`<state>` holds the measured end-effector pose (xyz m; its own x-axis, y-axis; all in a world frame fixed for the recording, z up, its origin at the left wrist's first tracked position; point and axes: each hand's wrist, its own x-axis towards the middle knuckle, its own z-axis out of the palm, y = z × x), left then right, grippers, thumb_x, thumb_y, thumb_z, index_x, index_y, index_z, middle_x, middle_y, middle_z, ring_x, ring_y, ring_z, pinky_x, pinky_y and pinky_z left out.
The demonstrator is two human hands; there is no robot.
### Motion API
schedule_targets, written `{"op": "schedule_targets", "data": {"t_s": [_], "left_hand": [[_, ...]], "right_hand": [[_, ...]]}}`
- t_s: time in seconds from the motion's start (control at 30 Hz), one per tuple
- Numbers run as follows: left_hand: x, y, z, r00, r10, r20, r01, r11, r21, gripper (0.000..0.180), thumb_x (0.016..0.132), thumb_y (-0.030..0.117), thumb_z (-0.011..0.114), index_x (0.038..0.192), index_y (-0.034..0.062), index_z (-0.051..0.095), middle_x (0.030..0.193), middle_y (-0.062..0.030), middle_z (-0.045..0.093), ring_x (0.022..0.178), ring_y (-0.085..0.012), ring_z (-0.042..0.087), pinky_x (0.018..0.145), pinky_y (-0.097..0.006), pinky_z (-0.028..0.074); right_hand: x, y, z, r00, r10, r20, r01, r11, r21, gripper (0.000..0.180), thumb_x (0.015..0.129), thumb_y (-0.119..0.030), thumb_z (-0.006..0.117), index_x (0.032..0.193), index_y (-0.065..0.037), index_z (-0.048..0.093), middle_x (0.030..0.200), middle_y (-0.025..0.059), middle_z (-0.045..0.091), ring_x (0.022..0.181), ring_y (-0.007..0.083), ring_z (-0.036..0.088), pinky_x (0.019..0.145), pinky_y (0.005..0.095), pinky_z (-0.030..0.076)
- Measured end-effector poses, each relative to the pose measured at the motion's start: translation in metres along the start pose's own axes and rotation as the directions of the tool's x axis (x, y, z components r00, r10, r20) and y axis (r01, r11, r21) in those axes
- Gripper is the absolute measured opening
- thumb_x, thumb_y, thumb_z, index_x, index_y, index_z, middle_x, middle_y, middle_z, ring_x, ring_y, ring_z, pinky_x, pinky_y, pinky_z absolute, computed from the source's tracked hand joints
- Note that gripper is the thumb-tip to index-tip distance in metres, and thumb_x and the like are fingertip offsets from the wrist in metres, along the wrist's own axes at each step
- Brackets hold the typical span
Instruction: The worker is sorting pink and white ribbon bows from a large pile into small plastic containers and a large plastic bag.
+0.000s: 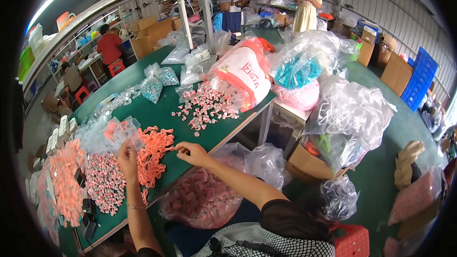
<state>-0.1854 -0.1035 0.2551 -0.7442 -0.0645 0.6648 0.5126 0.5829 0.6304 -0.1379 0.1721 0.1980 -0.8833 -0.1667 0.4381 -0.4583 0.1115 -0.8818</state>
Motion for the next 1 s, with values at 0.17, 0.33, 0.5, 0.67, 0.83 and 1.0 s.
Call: {"op": "schedule_targets", "data": {"t_s": [0.17,0.33,0.5,0.67,0.83,1.0], "left_hand": [[-0.070,0.085,0.040,0.900,-0.300,0.315,0.422,0.781,-0.461,0.021,0.088,0.001,0.060,0.108,-0.0032,0.064,0.077,0.0010,0.057,0.068,-0.0071,0.055,0.061,-0.022,0.047],[-0.109,0.075,0.066,0.883,-0.292,0.367,0.427,0.824,-0.373,0.020,0.089,0.003,0.061,0.108,-0.0043,0.063,0.079,0.0007,0.057,0.068,-0.0062,0.056,0.058,-0.021,0.047],[-0.112,0.080,0.068,0.959,-0.090,0.267,0.091,0.996,0.008,0.026,0.084,0.011,0.066,0.105,-0.0034,0.064,0.069,-0.0090,0.058,0.062,-0.0185,0.058,0.059,-0.033,0.047],[-0.100,0.105,0.081,0.968,-0.067,0.242,0.044,0.994,0.098,0.026,0.080,0.013,0.067,0.104,0.0041,0.066,0.078,-0.0170,0.059,0.071,-0.0353,0.060,0.064,-0.043,0.047],[-0.108,0.097,0.064,0.983,-0.083,0.161,0.086,0.996,-0.014,0.025,0.081,0.006,0.066,0.106,0.0047,0.066,0.078,-0.0141,0.059,0.069,-0.0310,0.060,0.064,-0.039,0.048],[-0.115,0.098,0.034,0.976,-0.007,0.219,0.025,0.997,-0.077,0.017,0.082,0.005,0.066,0.099,0.0038,0.068,0.079,-0.0141,0.061,0.071,-0.0309,0.061,0.064,-0.038,0.048]], "right_hand": [[0.001,-0.003,0.002,0.975,-0.005,-0.220,0.055,0.974,0.220,0.029,0.091,-0.011,0.061,0.119,-0.005,0.058,0.096,0.0043,0.059,0.077,0.0103,0.055,0.071,0.0257,0.047],[-0.008,-0.005,0.001,0.992,-0.123,-0.035,0.116,0.981,-0.157,0.015,0.087,-0.011,0.062,0.102,-0.007,0.066,0.089,0.0061,0.063,0.076,0.0183,0.061,0.070,0.0304,0.049],[-0.008,-0.004,0.013,0.957,-0.272,-0.103,0.212,0.894,-0.395,0.010,0.079,-0.008,0.063,0.088,-0.009,0.067,0.085,0.0065,0.064,0.080,0.0275,0.061,0.070,0.0368,0.049],[0.001,-0.010,-0.016,0.924,-0.341,-0.173,0.267,0.899,-0.348,0.017,0.074,0.004,0.058,0.087,-0.004,0.066,0.085,0.0120,0.064,0.081,0.0294,0.061,0.072,0.0356,0.049],[-0.003,-0.011,-0.010,0.980,-0.183,-0.075,0.156,0.947,-0.281,0.016,0.077,0.003,0.060,0.091,-0.003,0.066,0.090,0.0106,0.063,0.084,0.0284,0.060,0.075,0.0362,0.048],[-0.005,-0.021,-0.008,0.937,-0.315,0.152,0.347,0.782,-0.517,0.014,0.076,-0.005,0.066,0.089,-0.006,0.066,0.093,0.0097,0.063,0.092,0.0291,0.058,0.081,0.0378,0.046]]}}
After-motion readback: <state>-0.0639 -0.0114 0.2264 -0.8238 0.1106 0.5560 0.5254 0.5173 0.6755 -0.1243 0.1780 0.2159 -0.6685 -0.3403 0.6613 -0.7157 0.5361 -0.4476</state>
